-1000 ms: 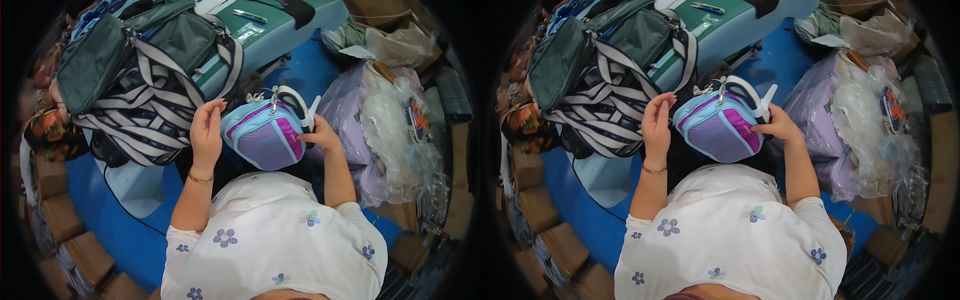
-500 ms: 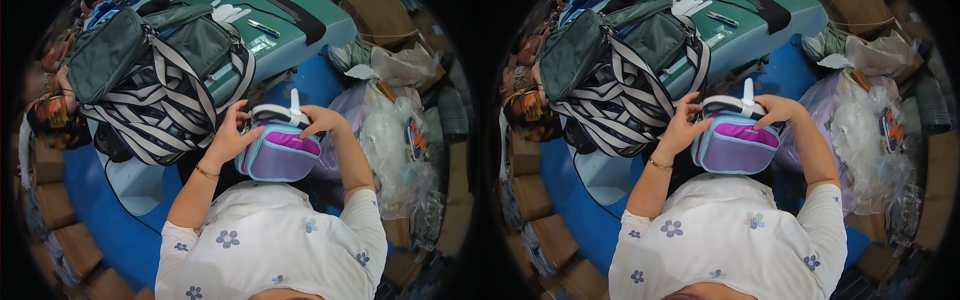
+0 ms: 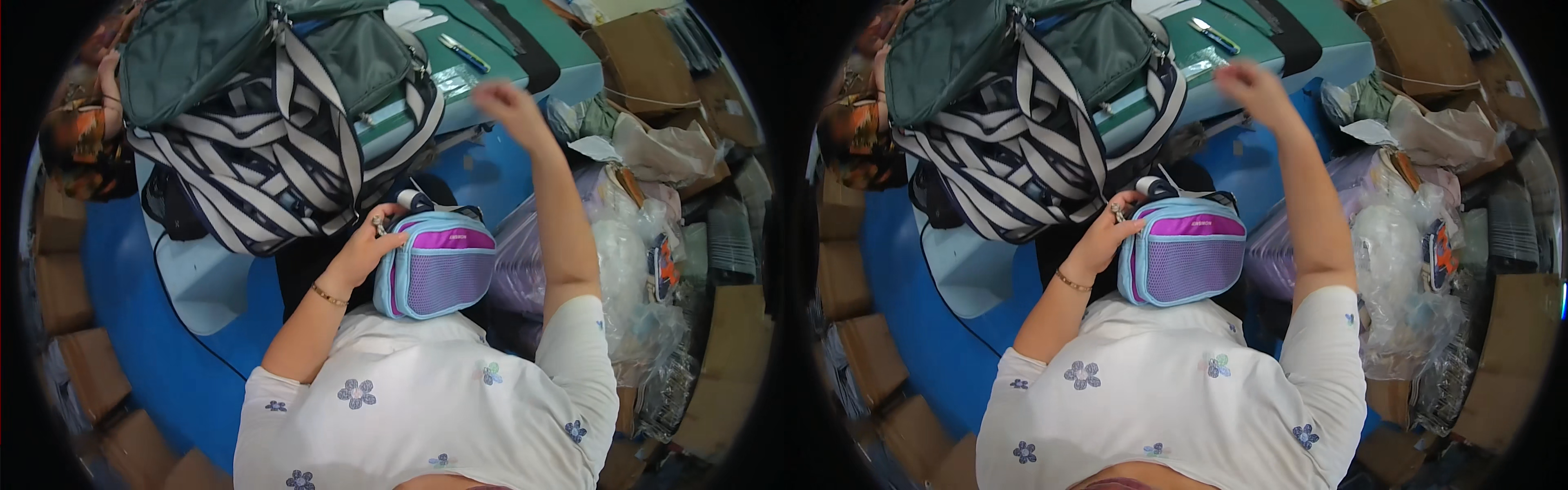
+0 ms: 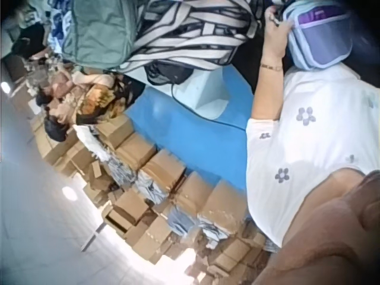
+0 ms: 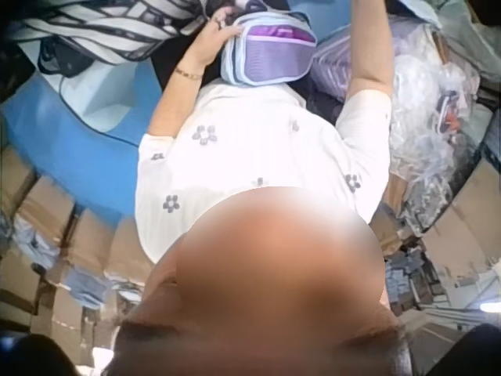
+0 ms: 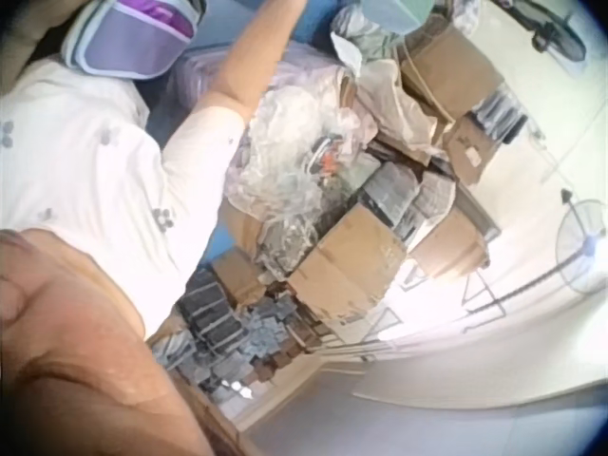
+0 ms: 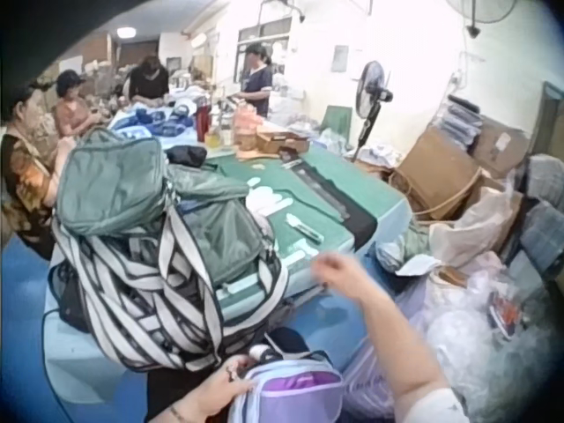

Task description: Assembling and inspecting straps and components for small fabric pouches in a workshop.

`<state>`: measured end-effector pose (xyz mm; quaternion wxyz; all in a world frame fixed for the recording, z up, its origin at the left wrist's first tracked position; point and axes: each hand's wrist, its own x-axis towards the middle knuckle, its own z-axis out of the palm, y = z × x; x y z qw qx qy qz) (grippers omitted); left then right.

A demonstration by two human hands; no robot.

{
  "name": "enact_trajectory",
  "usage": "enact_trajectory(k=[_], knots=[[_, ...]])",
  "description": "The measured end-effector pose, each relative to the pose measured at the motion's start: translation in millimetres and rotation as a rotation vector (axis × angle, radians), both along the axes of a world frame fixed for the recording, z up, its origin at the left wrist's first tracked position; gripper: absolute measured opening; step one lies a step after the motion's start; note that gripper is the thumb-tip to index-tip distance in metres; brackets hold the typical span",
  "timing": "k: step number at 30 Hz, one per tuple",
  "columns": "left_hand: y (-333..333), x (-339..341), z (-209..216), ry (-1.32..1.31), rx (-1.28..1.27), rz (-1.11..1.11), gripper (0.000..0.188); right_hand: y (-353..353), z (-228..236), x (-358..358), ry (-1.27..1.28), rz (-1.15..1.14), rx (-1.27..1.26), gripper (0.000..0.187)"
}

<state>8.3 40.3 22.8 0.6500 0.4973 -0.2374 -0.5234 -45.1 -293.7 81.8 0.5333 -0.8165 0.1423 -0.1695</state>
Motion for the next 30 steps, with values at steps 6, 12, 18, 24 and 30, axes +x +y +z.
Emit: enact_trajectory(k=[6, 12, 18, 24, 30], knots=[[4.4, -1.6, 13.6, 0.080, -0.037, -0.036, 0.043, -49.7, -15.7, 81.9, -0.132, -0.333, -1.062, 0.037], [18.0, -0.2, 8.4, -0.117, -0.041, -0.083, 0.026, -29.6, -14.3, 81.7, 0.212, -0.364, -1.158, 0.030], [17.9, -6.4, 11.1, -0.204, -0.050, -0.050, 0.026, 16.1, 6.0, 16.8, 0.072, -0.269, 0.056, 0.028], [14.5, -15.0, 14.3, -0.252, -0.080, 0.024, 0.021, 111.5, 47.0, -81.4, -0.023, 0.280, -0.458, 0.024], [6.4, -26.0, 29.6, -0.374, -0.058, -0.035, 0.021, 155.9, 84.3, -124.7, -0.125, 0.312, -1.096, 0.024]])
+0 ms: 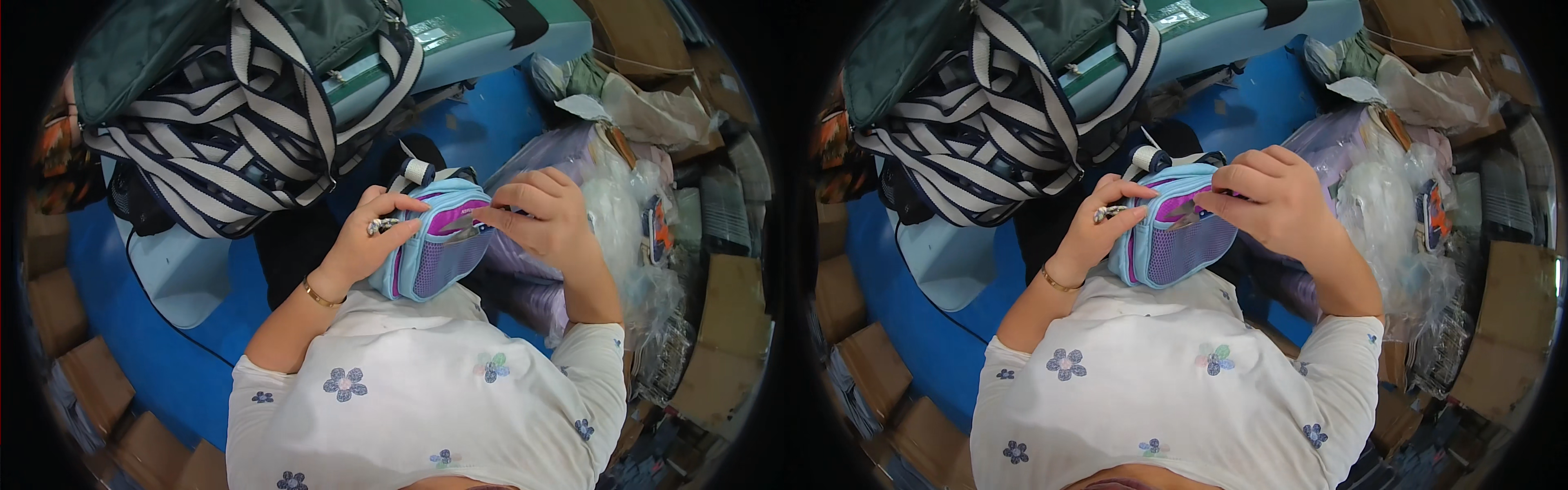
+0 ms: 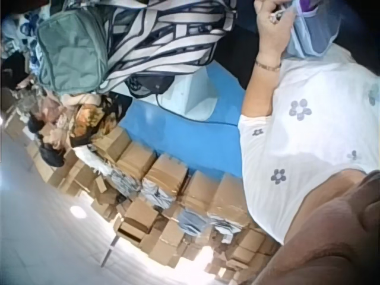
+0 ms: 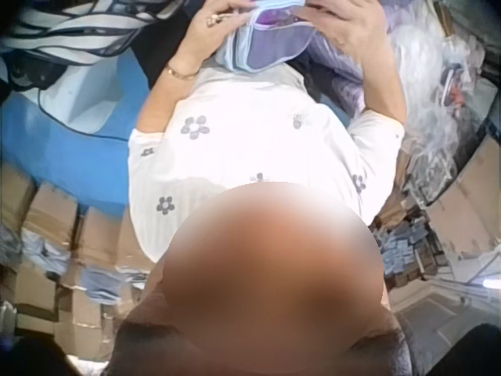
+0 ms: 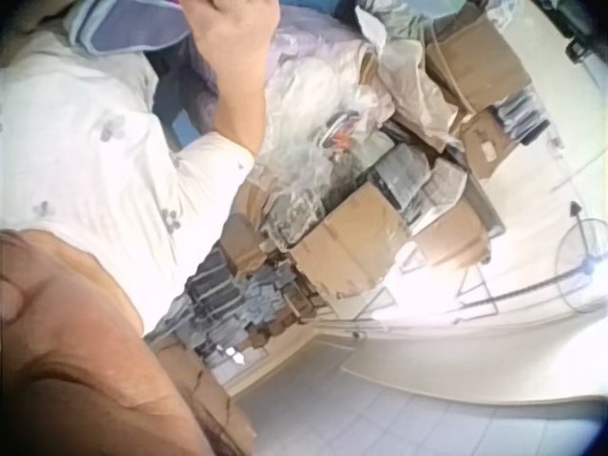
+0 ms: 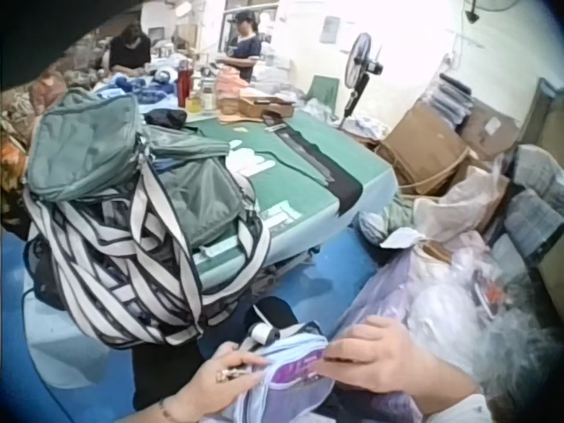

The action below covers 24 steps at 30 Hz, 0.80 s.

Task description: Assembling and inspecting straps and components for small fabric pouches in a workshop.

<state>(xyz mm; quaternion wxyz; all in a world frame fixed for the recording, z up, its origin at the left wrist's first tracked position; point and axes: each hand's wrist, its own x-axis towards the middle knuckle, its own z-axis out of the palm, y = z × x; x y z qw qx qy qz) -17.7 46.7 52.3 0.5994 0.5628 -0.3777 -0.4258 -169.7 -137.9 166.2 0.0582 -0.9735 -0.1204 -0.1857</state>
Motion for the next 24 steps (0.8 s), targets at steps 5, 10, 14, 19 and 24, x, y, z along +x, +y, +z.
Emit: enact_trajectory(k=[5, 10, 14, 19, 24], knots=[[-2.6, -8.0, 8.4, -0.133, 0.004, -0.050, 0.021, 11.8, 8.4, -5.0, -0.040, -0.002, -0.149, 0.018], [-2.5, -13.2, 15.3, -0.164, -0.003, -0.067, 0.021, 18.7, 12.5, -9.9, 0.018, 0.023, -0.258, 0.023], [-1.6, -13.3, 14.5, -0.184, -0.022, -0.058, 0.023, 19.1, 21.7, -4.5, 0.028, -0.021, -0.368, 0.013], [-1.8, -14.8, 12.4, -0.206, -0.026, -0.060, 0.023, 25.5, 20.9, -5.0, -0.040, 0.061, -0.300, 0.011], [0.7, -15.7, 16.7, -0.182, -0.015, -0.059, 0.023, 21.4, 20.8, -2.1, 0.019, 0.039, -0.331, 0.010]])
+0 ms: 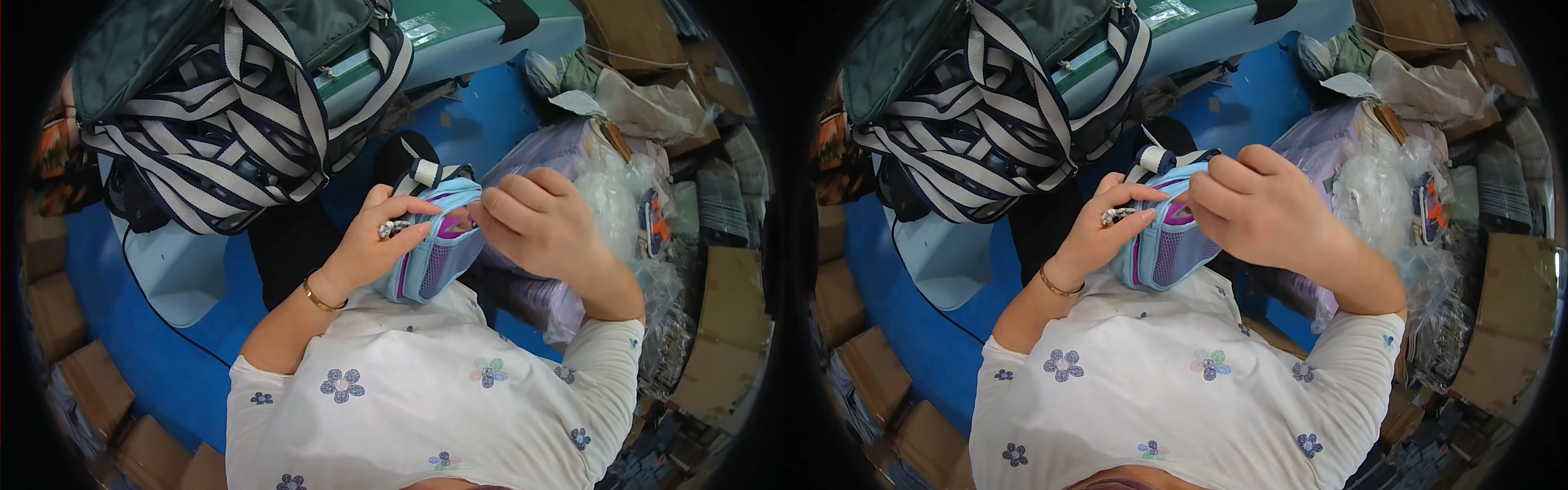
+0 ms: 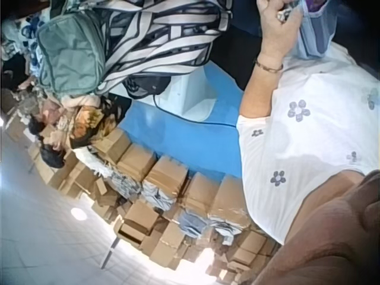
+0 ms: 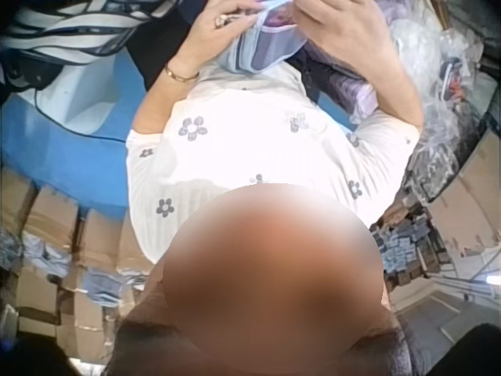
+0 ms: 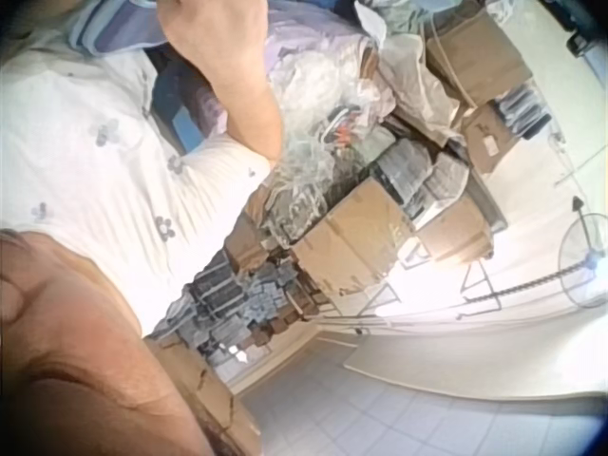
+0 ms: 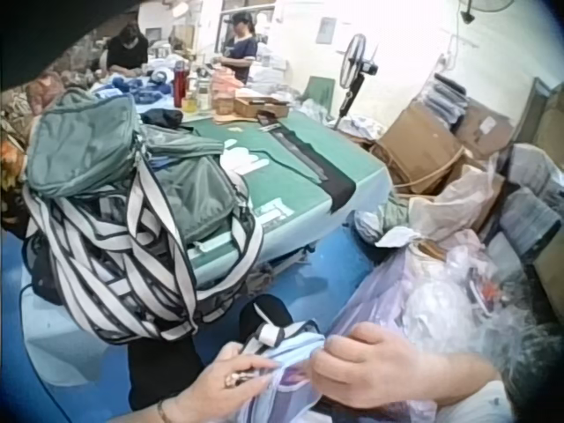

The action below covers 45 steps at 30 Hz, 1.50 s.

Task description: Assembling and inspecting straps and components for small fabric pouches in a workshop.

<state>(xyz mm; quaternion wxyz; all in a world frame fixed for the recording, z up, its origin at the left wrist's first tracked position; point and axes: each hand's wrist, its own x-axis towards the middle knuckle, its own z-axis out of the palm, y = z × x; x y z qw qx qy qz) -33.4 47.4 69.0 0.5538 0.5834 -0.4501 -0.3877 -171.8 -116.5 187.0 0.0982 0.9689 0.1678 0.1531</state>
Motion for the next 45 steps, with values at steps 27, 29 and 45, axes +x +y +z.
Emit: enact_trajectory(k=[27, 29, 45], knots=[[1.6, -0.1, -7.1, 0.122, -0.080, 0.021, 0.042, -4.7, 0.9, 5.0, 0.027, 0.016, 0.124, 0.011], [2.2, 1.5, -9.4, 0.217, -0.009, -0.026, 0.056, -3.4, 0.0, 5.0, 0.027, 0.034, 0.158, 0.013], [14.4, 2.1, -18.3, 0.779, -0.085, 0.059, 0.061, -188.2, -119.0, 160.8, -0.336, -0.630, 0.955, 0.038]])
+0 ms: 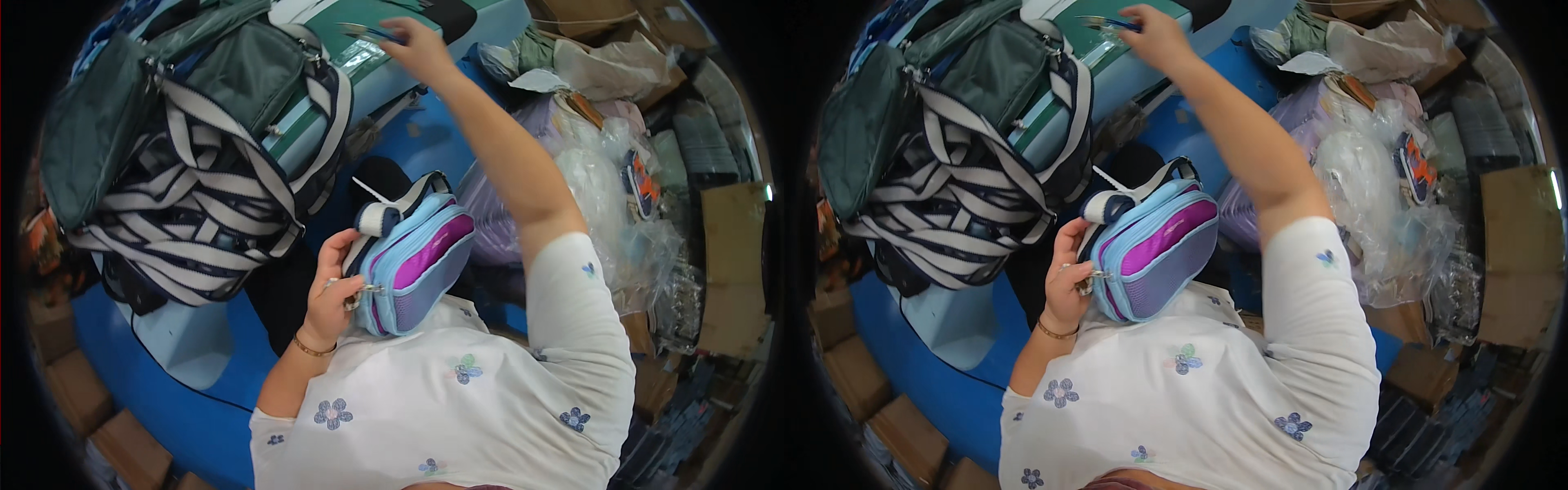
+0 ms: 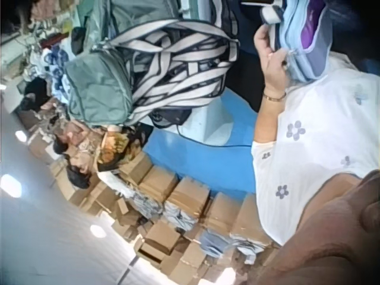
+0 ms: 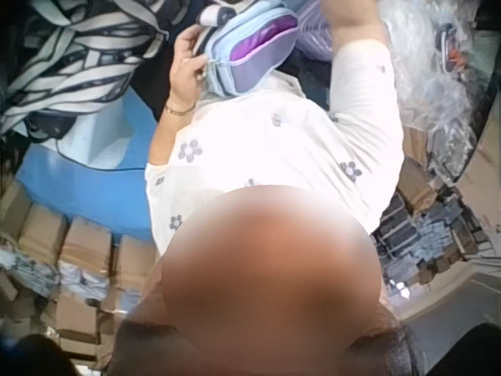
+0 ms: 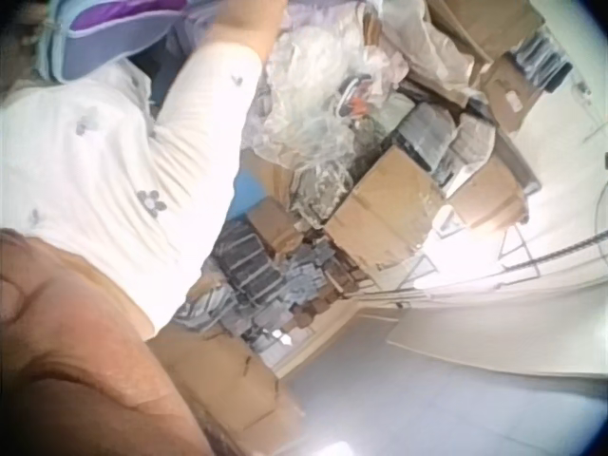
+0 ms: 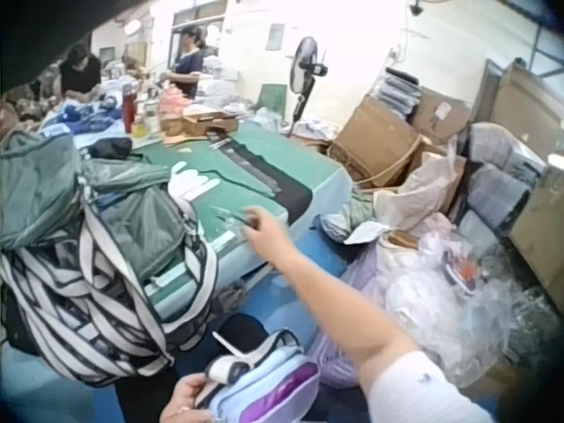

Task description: Assembling and inspecting straps and components for small fabric pouches in a workshop.

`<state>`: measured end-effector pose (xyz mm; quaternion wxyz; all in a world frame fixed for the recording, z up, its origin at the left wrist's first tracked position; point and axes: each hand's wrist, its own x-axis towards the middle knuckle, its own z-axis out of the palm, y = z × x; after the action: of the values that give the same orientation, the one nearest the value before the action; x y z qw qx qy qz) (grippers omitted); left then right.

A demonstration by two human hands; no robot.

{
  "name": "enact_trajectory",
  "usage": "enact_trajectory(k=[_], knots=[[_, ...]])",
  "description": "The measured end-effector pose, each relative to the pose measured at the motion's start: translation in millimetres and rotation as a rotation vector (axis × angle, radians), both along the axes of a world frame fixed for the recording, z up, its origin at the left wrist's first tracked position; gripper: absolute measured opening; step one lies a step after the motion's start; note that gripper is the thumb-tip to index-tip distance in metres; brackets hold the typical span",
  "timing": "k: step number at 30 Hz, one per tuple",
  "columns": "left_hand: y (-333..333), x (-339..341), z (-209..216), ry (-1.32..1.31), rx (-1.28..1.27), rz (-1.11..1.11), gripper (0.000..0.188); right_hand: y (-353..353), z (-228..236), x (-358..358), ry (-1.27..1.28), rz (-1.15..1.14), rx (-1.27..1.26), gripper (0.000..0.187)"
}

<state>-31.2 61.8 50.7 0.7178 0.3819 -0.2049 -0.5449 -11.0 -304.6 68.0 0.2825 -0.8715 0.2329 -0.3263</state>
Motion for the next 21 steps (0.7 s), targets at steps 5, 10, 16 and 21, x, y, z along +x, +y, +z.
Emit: enact_trajectory(k=[5, 10, 16, 21], knots=[[11.8, 21.0, -31.4, 0.190, -0.027, 0.083, 0.055, -14.6, -14.5, 81.9, 0.034, -0.181, -0.129, 0.033], [13.8, 30.3, -20.3, 0.060, -0.098, 0.118, 0.046, -14.2, -6.4, 99.0, 0.260, -0.271, -0.341, 0.031], [19.5, 43.0, -20.1, 0.015, -0.272, 0.085, 0.036, 52.8, 47.4, 36.6, 0.210, 0.577, 0.165, 0.039], [11.6, 40.6, -23.7, 0.060, -0.422, -0.097, 0.034, 100.8, 26.7, -33.4, 0.685, 1.370, 0.521, 0.056]])
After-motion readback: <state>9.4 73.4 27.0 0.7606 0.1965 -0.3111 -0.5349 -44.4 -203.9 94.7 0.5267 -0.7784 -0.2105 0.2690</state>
